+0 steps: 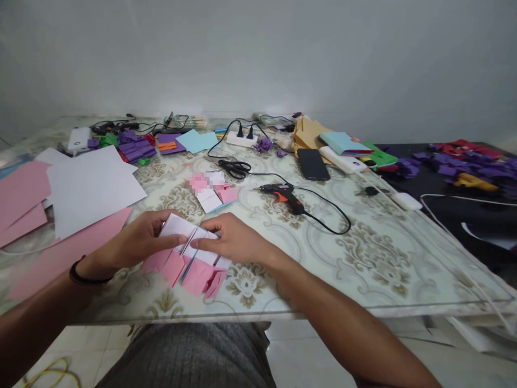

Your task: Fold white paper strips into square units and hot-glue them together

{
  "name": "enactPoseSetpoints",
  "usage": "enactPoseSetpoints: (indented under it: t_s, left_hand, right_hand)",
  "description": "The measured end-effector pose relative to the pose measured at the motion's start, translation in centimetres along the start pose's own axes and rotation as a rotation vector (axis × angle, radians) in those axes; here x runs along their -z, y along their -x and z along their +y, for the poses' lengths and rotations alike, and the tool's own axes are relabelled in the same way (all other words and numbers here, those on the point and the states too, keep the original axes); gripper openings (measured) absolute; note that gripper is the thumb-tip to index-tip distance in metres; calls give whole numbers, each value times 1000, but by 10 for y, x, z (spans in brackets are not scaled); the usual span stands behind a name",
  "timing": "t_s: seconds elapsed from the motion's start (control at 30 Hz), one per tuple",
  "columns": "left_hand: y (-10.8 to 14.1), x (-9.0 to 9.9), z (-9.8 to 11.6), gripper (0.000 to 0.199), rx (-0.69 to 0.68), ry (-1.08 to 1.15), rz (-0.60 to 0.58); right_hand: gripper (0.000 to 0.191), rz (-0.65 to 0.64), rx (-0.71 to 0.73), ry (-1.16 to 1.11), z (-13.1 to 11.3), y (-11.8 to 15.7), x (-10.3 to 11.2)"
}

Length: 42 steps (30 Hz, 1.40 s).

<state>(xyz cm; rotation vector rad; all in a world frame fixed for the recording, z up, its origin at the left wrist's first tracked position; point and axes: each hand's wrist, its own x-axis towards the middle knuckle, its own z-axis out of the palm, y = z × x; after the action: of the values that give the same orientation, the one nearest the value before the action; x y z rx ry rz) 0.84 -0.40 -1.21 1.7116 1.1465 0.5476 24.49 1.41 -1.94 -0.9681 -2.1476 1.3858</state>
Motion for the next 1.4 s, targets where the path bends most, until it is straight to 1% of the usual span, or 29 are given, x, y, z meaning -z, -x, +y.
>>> enactPoseSetpoints:
  t_s: [0.1,0.27,0.37,0.5,0.57,0.67,0.8,0.93,1.07,1.2,1.4]
  left_hand:
    - [1,1,2,24,-12,10,3]
    - [1,5,4,26,-36,17,-49]
    - [1,6,4,24,-50,23,-22]
    - [1,4,4,21,-54,-10,27]
    - [1,2,6,20,-44,-60,54]
    - [1,0,10,19,-32,-128,79]
    - [1,1,10,20,-25,-121,56]
    - [1,2,10,28,-13,-26,0]
    - [1,0,11,33,33,47,-37]
    - [-1,-1,8,40,38,52,-17]
    - [-1,0,11,37,-6,-52,6]
  right_hand:
    - [38,-19,-6,-34,-2,0,0]
    - [45,-5,2,-15,-3,0,0]
    - [51,-18,22,-9,-2,0,1]
    - [54,-57,46,-58,-4,2,2]
    - [53,-35,48,-39,-5,2,1]
    - [49,9,1,17,-4,1,-2]
    - [45,1,-33,7,-4,2,-5]
    - [44,19,-59,-5,-4,1,-4]
    - [45,29,-40,26,-3,0,-4]
    - [44,29,-24,28,-2,0,-6]
    - [54,9,4,-14,-4,0,-6]
